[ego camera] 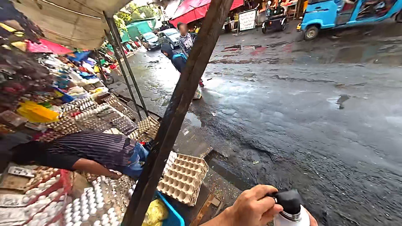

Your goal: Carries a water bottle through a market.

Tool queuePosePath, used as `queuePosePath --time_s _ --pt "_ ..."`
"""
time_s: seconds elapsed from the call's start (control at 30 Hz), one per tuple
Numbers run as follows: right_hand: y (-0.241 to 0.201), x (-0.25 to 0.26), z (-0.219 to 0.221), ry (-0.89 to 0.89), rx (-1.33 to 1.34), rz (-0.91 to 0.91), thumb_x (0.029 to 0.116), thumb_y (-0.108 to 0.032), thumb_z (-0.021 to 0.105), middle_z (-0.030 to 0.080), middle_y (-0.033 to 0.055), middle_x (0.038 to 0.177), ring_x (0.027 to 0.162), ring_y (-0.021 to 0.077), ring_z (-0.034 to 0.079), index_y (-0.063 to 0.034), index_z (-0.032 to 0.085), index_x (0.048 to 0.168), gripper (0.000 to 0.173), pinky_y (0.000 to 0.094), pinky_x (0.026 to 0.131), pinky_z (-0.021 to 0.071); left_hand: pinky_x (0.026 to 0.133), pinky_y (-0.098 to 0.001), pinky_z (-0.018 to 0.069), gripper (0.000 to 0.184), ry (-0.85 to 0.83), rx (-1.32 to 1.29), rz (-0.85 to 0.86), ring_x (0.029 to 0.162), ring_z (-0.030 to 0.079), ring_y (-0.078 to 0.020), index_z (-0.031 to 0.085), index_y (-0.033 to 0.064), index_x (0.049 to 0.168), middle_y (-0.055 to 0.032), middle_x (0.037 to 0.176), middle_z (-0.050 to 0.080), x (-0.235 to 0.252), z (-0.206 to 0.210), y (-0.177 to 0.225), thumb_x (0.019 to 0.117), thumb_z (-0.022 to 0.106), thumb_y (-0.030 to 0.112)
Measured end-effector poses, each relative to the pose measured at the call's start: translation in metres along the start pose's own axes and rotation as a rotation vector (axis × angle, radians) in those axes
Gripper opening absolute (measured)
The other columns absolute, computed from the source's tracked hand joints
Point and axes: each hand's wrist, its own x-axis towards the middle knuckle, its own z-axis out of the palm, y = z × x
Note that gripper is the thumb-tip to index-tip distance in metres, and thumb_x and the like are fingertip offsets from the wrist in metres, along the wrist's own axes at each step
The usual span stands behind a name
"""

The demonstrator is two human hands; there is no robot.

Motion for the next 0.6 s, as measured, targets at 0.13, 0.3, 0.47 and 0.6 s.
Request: queuePosePath --time_s 0.13,0.3,0.47,0.6 --pt "0.046 0.111 0.030 -0.038 0.000 -0.021 0.0597 -0.042 0.097 0.061 0.0186 0.135 0.125 0.0177 0.061 0.0077 0.045 0.143 0.110 0.0367 0.109 0.0518 0.096 -0.0372 0.0609 0.027 0.116 0.053 -0.097 0.113 0.069 -0.0247 0.069 0.0028 0.084 -0.0177 0.119 0.071 0.048 0.003 -0.092 0.1008 0.066 0.023" --pt "0.108 0.259 0.062 -0.063 0.025 -0.029 0.0576 -0.045 0.097 0.066 0.0102 0.132 0.121 0.0126 0.064 0.0015 0.049 0.143 0.108 0.0348 0.105 0.0555 0.091 -0.0363 0.0623 0.025 -0.003 0.193 -0.015 0.110 0.071 -0.0253 0.068 0.0032 0.087 -0.0197 0.120 0.070 0.133 -0.005 -0.219 0.1014 0.064 0.023" --pt "0.173 0.394 0.085 -0.096 -0.007 -0.003 0.0584 -0.056 0.093 0.066 0.0084 0.131 0.120 0.0111 0.064 -0.0019 0.051 0.143 0.109 0.0346 0.104 0.0556 0.080 -0.0335 0.0630 0.028 -0.196 0.292 0.050 0.100 0.073 -0.0248 0.065 0.0039 0.086 -0.0221 0.120 0.069 0.217 -0.002 -0.342 0.1036 0.060 0.026" --pt "0.231 0.527 0.103 -0.165 0.053 -0.019 0.0573 -0.055 0.094 0.067 0.0079 0.130 0.120 0.0106 0.064 -0.0009 0.052 0.142 0.109 0.0335 0.105 0.0555 0.085 -0.0336 0.0626 0.025 -0.199 0.280 -0.025 0.106 0.072 -0.0250 0.067 0.0037 0.090 -0.0224 0.123 0.067 0.285 0.012 -0.454 0.1023 0.064 0.025"
